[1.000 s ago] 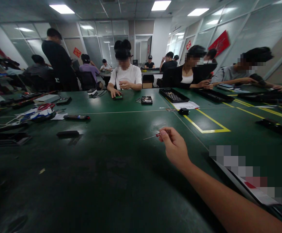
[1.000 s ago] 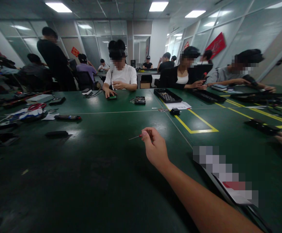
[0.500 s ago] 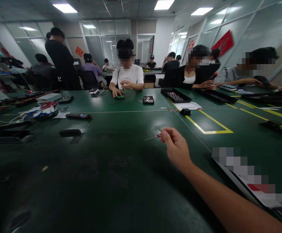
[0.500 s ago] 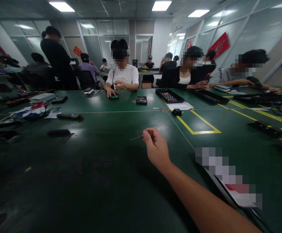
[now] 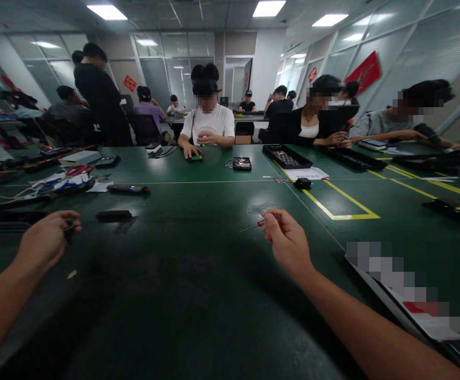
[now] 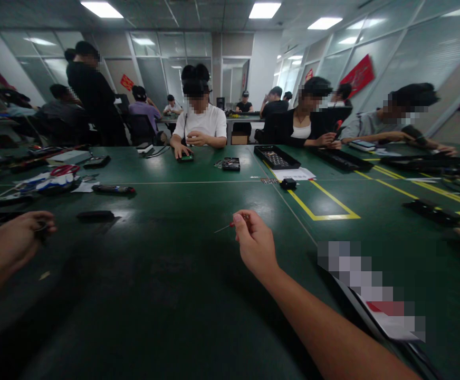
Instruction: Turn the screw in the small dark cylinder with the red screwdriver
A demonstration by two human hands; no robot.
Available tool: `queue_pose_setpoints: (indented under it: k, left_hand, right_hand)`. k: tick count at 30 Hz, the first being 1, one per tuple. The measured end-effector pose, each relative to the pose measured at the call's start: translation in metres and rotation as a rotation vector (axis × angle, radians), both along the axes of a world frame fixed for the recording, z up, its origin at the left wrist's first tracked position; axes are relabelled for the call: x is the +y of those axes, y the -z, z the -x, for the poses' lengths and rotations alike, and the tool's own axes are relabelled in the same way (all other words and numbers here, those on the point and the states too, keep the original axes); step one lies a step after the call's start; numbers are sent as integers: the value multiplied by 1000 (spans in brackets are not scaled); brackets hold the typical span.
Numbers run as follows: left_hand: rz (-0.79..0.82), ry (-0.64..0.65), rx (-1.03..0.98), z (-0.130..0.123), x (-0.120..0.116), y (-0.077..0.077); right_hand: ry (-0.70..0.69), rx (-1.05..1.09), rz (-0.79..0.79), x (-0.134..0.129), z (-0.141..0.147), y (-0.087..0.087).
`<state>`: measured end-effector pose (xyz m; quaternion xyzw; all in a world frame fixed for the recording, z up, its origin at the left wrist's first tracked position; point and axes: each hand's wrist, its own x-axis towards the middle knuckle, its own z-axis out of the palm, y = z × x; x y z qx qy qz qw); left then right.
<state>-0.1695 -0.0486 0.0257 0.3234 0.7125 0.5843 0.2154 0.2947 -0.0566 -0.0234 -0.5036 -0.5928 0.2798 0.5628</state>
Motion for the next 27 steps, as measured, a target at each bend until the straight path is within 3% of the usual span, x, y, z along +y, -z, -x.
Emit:
queue_pose_setpoints:
  k: [3,7,10,14,18,22,25,27]
  left_hand:
    - [24,264,-207,-53,10,12]
    - [-51,583,-442,-130,8,16]
    - [-79,740,-349,-177,7,20]
    - [-39,899,-39,-223,9,33]
    - [-90,1062,34,-248,7,53]
    - [-165,1136,291,-249,7,72]
    - [-157,1146,363,-244,9,79]
    - [-131,1086,335,-243,10,80]
  right_hand:
    - [6,-3,-10,0,0,1]
    - [10,35,-50,3,1,2]
    - [28,53,-51,3,2,1]
    - [24,21,-18,1,2,-3]
    - [63,-28,-42,-3,0,-6]
    - [86,-26,-89,-5,0,-7]
    - [59,-8,-98,-6,1,-7]
    - [15,12,-88,-6,2,-6]
